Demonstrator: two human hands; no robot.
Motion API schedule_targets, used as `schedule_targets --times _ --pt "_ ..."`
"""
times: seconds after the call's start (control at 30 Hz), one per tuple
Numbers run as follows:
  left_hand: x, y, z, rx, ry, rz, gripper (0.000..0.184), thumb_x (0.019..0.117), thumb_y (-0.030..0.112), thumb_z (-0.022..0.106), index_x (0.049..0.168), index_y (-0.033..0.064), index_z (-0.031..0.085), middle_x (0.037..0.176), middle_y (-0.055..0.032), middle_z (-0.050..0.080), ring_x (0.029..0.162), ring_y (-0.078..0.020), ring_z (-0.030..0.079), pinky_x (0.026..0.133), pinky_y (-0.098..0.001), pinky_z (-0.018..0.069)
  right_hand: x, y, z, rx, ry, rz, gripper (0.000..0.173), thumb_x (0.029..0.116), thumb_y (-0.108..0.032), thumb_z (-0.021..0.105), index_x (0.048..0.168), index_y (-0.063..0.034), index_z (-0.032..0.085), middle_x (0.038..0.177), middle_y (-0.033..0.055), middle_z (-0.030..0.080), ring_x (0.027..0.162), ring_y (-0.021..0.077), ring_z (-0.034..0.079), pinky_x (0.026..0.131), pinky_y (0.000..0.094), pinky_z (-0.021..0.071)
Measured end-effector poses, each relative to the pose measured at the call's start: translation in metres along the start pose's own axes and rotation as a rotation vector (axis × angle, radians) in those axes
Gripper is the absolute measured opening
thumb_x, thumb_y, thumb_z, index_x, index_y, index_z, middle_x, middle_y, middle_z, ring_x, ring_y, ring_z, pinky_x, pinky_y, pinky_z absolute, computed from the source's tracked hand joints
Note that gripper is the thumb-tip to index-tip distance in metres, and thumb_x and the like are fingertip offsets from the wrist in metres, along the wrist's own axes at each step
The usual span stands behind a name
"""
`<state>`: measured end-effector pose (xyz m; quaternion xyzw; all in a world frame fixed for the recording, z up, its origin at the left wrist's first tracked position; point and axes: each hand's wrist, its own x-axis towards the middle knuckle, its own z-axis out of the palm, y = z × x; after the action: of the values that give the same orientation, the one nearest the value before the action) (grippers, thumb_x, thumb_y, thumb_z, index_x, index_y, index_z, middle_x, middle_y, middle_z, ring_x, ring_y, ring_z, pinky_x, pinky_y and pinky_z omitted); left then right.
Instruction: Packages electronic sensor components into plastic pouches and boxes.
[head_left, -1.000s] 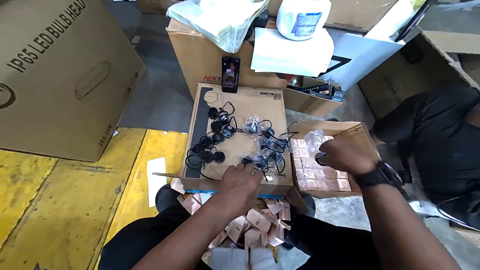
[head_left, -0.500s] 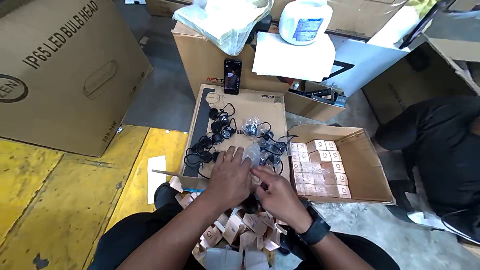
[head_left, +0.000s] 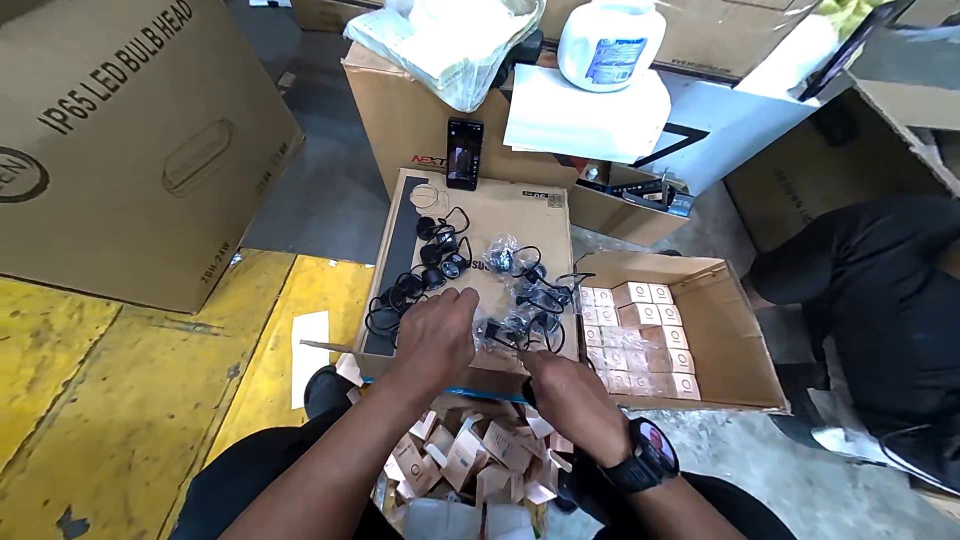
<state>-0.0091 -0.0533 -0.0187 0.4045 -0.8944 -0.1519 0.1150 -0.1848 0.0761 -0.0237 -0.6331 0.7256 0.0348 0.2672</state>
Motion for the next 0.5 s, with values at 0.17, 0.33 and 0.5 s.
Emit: schedule_targets --times 0.17,0.33,0.5 --pt "0.003 0.002 -0.007 -0.057 -0.046 -0.074 0.024 0.0981 0.018 0.058 0.115 0.0082 0.071 0.095 -0.0117 0.073 0.087 -0.0309 0.072 0.075 -0.0527 0.0574 -0.002 0.004 -0.013 -0.090 -0.212 0.192 0.020 0.0897 -0.007 0.064 0.108 -0.0006 0.069 0.116 0.0231 0.064 0.099 0.0414 0.068 0.077 0.0588 0.0571" --pt "0.004 0.000 -0.007 -0.079 -0.034 -0.117 0.023 0.0993 0.026 0.057 0.095 0.0100 0.072 0.082 -0.0075 0.068 0.078 -0.0258 0.069 0.068 -0.0483 0.0555 -0.005 0.028 -0.025 0.012 -0.247 0.075 0.019 0.0958 -0.020 0.061 0.094 -0.0053 0.072 0.098 0.0167 0.070 0.095 0.0366 0.068 0.079 0.0613 0.0531" --pt "0.008 0.001 -0.018 -0.231 -0.107 -0.252 0.020 0.0998 0.029 0.059 0.098 0.0138 0.072 0.077 -0.0030 0.065 0.072 -0.0213 0.063 0.067 -0.0477 0.0522 -0.019 0.055 -0.040 0.666 -0.051 -0.231 0.017 0.1005 -0.027 0.063 0.096 -0.0134 0.072 0.078 -0.0036 0.064 0.066 0.0058 0.057 0.061 0.0260 0.0475"
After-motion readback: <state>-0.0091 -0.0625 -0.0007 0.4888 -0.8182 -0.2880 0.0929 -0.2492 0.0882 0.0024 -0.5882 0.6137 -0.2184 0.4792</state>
